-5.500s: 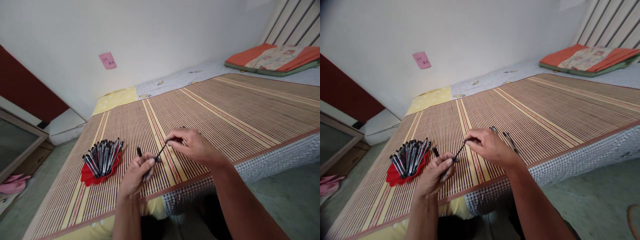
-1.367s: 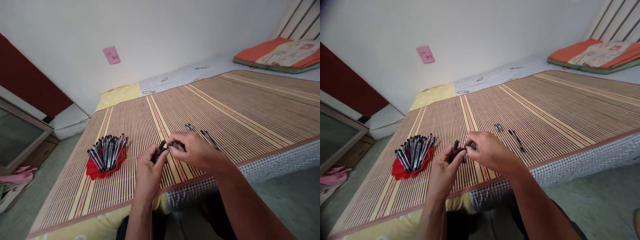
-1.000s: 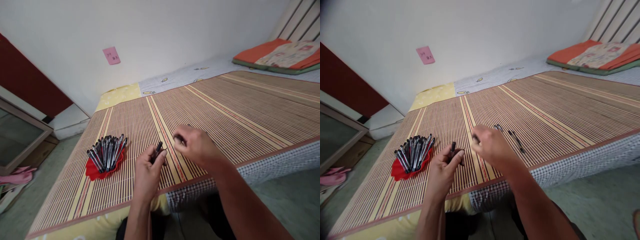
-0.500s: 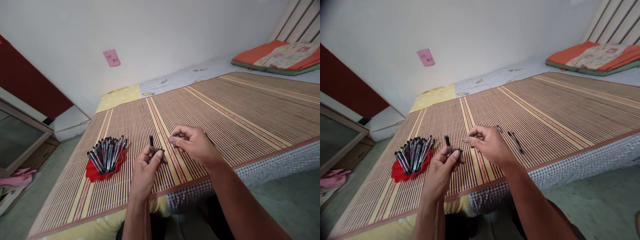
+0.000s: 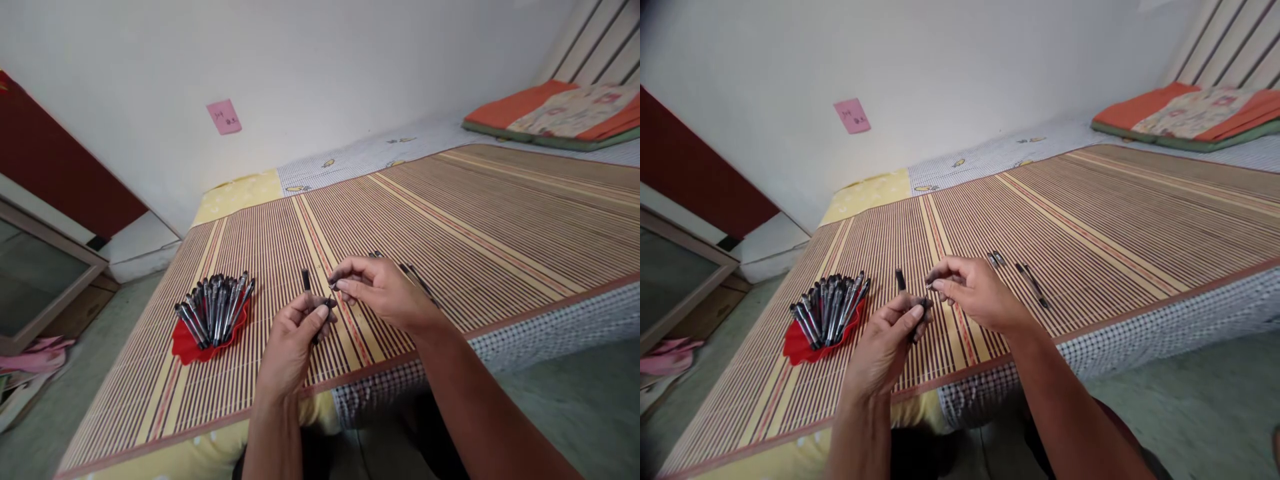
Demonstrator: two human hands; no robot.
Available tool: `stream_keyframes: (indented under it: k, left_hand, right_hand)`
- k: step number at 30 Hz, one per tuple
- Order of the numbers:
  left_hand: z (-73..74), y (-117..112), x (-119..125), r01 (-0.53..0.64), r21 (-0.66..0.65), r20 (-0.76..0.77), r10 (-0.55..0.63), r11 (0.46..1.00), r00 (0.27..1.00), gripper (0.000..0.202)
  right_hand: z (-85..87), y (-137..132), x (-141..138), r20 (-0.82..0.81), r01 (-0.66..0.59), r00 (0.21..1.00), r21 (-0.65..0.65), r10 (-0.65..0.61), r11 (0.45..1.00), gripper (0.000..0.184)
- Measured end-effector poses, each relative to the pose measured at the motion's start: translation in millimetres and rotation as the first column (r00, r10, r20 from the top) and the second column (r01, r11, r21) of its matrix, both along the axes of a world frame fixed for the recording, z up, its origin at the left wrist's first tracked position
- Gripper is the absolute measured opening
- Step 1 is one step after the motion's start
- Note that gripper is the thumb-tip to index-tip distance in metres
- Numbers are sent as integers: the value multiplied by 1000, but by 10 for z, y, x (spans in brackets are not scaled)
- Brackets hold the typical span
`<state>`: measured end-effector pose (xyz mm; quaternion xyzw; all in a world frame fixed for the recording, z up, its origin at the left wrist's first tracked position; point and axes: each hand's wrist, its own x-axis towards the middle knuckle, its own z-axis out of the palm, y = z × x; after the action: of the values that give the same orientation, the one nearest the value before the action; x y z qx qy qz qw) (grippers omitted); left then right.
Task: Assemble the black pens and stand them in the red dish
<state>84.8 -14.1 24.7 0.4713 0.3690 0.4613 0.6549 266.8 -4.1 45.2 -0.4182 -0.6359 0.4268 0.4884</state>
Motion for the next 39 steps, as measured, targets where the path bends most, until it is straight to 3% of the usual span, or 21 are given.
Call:
stream_keyframes:
  k: [4, 10, 15, 29, 39]
  left_hand:
    - [-36, 13, 4, 3, 29, -47, -2, 1000, 999, 14]
    - [-35, 11, 9, 2, 11, -51, -1, 1000, 999, 18]
    - [-21, 11, 26, 9, 37, -32, -8, 999, 999, 21]
    - [-6, -19, 43, 50, 43, -47, -48, 998, 998, 21]
    - [-14, -17, 57, 29, 42, -39, -27, 999, 999, 17]
  right_hand:
    - [31, -23, 8, 99, -24, 995, 85, 15, 996, 10]
    - [74, -40, 68, 136, 58, 987, 171, -82, 984, 11]
    - [94, -69, 81, 245, -52, 969, 184, 5, 982, 15]
    - [95, -47, 76, 259, -13, 965, 197, -40, 980, 14]
    - [73, -64, 21, 288, -134, 955, 227, 65, 965, 18]
